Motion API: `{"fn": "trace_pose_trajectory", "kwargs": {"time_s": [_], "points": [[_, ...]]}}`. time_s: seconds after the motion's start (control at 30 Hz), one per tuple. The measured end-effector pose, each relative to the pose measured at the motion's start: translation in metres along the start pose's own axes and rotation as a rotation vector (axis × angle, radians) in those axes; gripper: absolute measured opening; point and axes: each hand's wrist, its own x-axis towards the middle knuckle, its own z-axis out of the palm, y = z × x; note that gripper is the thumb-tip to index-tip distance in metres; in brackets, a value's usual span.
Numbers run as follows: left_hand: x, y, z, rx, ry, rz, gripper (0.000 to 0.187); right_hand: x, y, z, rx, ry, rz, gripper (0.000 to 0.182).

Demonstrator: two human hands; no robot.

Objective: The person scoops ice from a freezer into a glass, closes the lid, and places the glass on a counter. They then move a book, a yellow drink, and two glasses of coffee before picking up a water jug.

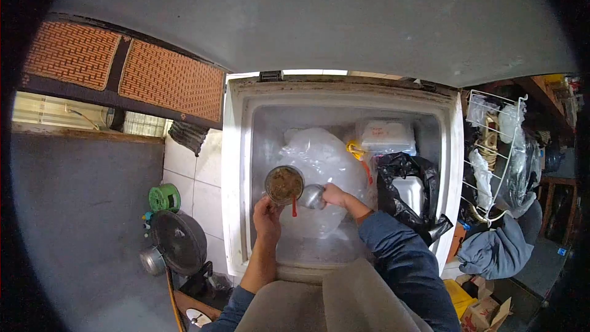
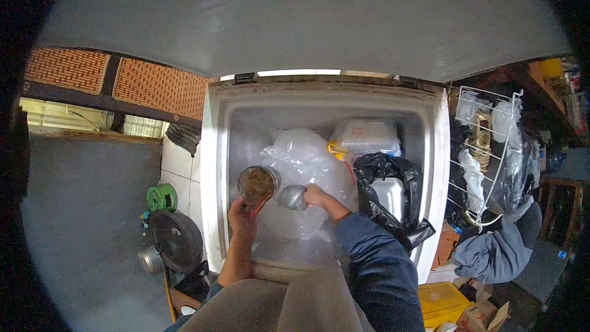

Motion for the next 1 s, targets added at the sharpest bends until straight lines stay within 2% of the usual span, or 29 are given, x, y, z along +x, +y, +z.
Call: {"fn": "trace_pose_trajectory", "kwargs": {"time_s": [0.07, 0.1, 0.13, 0.2, 0.23, 0.27, 0.3, 0.37, 0.4, 0.47, 0.5, 0.57, 0.6, 0.63, 0.7, 0.8, 1.0], "points": [[-0.004, 0.006, 0.012, -0.043, 0.107, -0.049, 0.022, -0.005, 0.018, 0.001, -0.172, -0.105, 0.026, 0.027], [-0.002, 0.006, 0.013, -0.051, 0.111, -0.049, 0.022, -0.006, 0.025, 0.005, -0.482, -0.04, -0.299, 0.03], [-0.002, 0.006, 0.014, -0.068, 0.102, -0.076, 0.02, -0.002, 0.026, 0.005, -0.489, -0.045, -0.298, 0.03], [-0.001, 0.002, 0.008, -0.09, 0.1, -0.105, 0.018, 0.007, 0.028, 0.014, -0.679, 0.416, -0.189, 0.034], [0.002, -0.004, -0.003, -0.081, -0.01, -0.072, 0.016, -0.031, -0.053, -0.012, -0.659, 0.208, 0.083, 0.03], [0.005, -0.007, -0.011, -0.07, -0.121, -0.038, 0.015, -0.004, -0.029, -0.008, -0.651, 0.592, 0.066, 0.031], [0.008, -0.012, -0.017, -0.073, -0.12, -0.038, 0.015, 0.022, -0.006, -0.005, -0.625, 0.977, 0.046, 0.034], [0.01, -0.018, -0.024, -0.048, -0.028, -0.027, 0.017, -0.016, -0.067, -0.039, -0.747, 0.73, -0.08, 0.034], [0.011, -0.019, -0.028, -0.048, -0.028, -0.031, 0.017, -0.03, -0.086, -0.046, -0.747, 0.728, -0.076, 0.034], [0.011, -0.018, -0.032, -0.176, -0.069, -0.074, 0.034, -0.042, -0.108, -0.049, -0.388, 0.618, -0.186, 0.041], [0.009, -0.016, -0.031, -0.177, -0.066, -0.077, 0.034, -0.041, -0.106, -0.045, -0.389, 0.615, -0.183, 0.041], [0.004, -0.004, -0.018, -0.163, -0.265, -0.03, 0.035, -0.037, -0.096, -0.033, -1.224, 0.704, -0.152, 0.038], [0.004, -0.004, -0.016, -0.162, -0.264, -0.032, 0.035, -0.036, -0.088, -0.025, -1.645, 0.724, -0.128, 0.038], [0.004, -0.005, -0.015, -0.096, -0.218, -0.019, 0.036, -0.04, -0.084, -0.015, -1.944, 0.876, -0.249, 0.031], [0.006, -0.006, -0.014, -0.03, -0.177, -0.007, 0.037, -0.029, -0.083, -0.01, -1.928, 0.874, -0.241, 0.031], [0.004, -0.009, -0.016, -0.076, -0.199, 0.0, 0.038, 0.002, -0.115, -0.011, -1.874, 0.868, -0.229, 0.03], [-0.013, 0.003, -0.023, -0.036, -0.149, 0.003, 0.041, 0.026, -0.116, -0.01, -1.714, 0.795, -0.184, 0.03]]}}
